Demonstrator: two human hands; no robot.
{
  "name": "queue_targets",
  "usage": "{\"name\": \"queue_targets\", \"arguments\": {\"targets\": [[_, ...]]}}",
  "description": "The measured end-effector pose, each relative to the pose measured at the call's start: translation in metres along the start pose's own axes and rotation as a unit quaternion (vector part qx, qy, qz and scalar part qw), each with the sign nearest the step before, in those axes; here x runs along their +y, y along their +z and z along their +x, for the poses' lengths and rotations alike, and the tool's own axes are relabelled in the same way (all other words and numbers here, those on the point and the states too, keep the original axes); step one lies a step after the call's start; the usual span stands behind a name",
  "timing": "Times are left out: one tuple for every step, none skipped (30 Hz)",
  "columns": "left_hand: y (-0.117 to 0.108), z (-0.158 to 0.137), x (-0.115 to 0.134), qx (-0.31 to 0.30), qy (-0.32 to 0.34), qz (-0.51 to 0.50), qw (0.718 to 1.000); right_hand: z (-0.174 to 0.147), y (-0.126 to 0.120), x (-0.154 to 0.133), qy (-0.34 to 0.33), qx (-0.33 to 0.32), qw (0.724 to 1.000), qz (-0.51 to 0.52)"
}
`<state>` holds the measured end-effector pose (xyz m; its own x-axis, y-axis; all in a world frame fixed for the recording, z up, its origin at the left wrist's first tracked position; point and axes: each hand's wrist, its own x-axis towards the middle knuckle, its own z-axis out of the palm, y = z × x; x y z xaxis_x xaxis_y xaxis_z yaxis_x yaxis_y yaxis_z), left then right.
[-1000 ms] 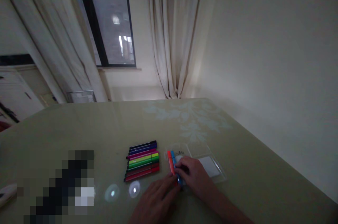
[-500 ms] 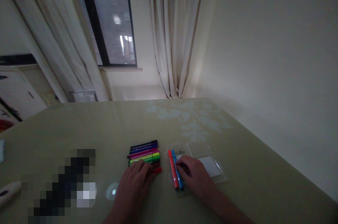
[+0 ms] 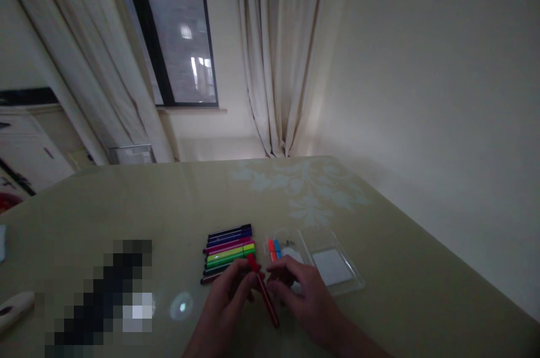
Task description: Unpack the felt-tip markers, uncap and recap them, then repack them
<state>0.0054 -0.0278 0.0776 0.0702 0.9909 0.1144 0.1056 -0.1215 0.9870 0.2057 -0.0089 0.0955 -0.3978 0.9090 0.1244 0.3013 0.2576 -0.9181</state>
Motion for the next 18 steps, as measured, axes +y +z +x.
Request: {"name": "queue_targets", "arguments": {"targets": [[0.002, 0.000, -0.002, 0.001, -0.005, -0.019, 1.000, -0.001, 0.001, -0.001, 0.003, -0.004, 1.000, 0.006], [0.003, 0.000, -0.003, 0.000, -0.013, -0.039, 0.999, -0.001, 0.002, -0.001, 0.005, -0.004, 1.000, 0.007], [0.004, 0.000, -0.005, 0.000, -0.023, -0.058, 0.998, -0.001, 0.002, -0.001, 0.007, -0.002, 1.000, 0.006], [0.004, -0.001, -0.006, 0.001, -0.035, -0.076, 0.997, -0.001, 0.002, -0.001, 0.009, 0.000, 1.000, 0.004], [0.005, -0.001, -0.007, 0.003, -0.047, -0.089, 0.995, -0.001, 0.001, -0.001, 0.012, 0.003, 1.000, 0.003], [0.005, -0.001, -0.007, 0.007, -0.057, -0.099, 0.993, 0.000, 0.000, -0.001, 0.014, 0.002, 1.000, 0.006], [0.005, -0.001, -0.007, 0.012, -0.063, -0.104, 0.992, 0.000, -0.001, 0.000, 0.017, -0.002, 1.000, 0.013], [0.005, -0.001, -0.008, 0.018, -0.068, -0.107, 0.992, 0.000, -0.002, 0.000, 0.021, -0.008, 1.000, 0.022], [0.006, -0.001, -0.009, 0.026, -0.071, -0.110, 0.991, 0.000, -0.002, 0.000, 0.024, -0.014, 0.999, 0.032], [0.006, -0.001, -0.010, 0.036, -0.074, -0.114, 0.990, 0.000, -0.003, 0.000, 0.025, -0.020, 0.999, 0.044], [0.007, 0.000, -0.012, 0.043, -0.078, -0.121, 0.989, 0.001, -0.003, 0.001, 0.024, -0.025, 0.998, 0.055], [0.007, 0.000, -0.013, 0.050, -0.083, -0.130, 0.987, 0.001, -0.002, 0.000, 0.022, -0.028, 0.997, 0.065], [0.008, 0.000, -0.015, 0.057, -0.089, -0.142, 0.984, 0.001, -0.002, 0.000, 0.020, -0.029, 0.997, 0.071], [0.010, 0.000, -0.017, 0.066, -0.095, -0.156, 0.981, 0.001, -0.002, 0.000, 0.019, -0.029, 0.997, 0.074], [0.011, -0.001, -0.018, 0.073, -0.100, -0.171, 0.977, 0.000, -0.001, 0.000, 0.019, -0.029, 0.997, 0.073], [0.011, -0.001, -0.018, 0.078, -0.106, -0.185, 0.974, 0.000, -0.001, -0.001, 0.019, -0.029, 0.997, 0.069], [0.012, -0.002, -0.019, 0.078, -0.110, -0.197, 0.971, 0.000, 0.000, -0.002, 0.019, -0.027, 0.998, 0.061], [0.012, -0.002, -0.018, 0.074, -0.111, -0.204, 0.970, -0.001, 0.000, -0.002, 0.017, -0.026, 0.998, 0.051]]}}
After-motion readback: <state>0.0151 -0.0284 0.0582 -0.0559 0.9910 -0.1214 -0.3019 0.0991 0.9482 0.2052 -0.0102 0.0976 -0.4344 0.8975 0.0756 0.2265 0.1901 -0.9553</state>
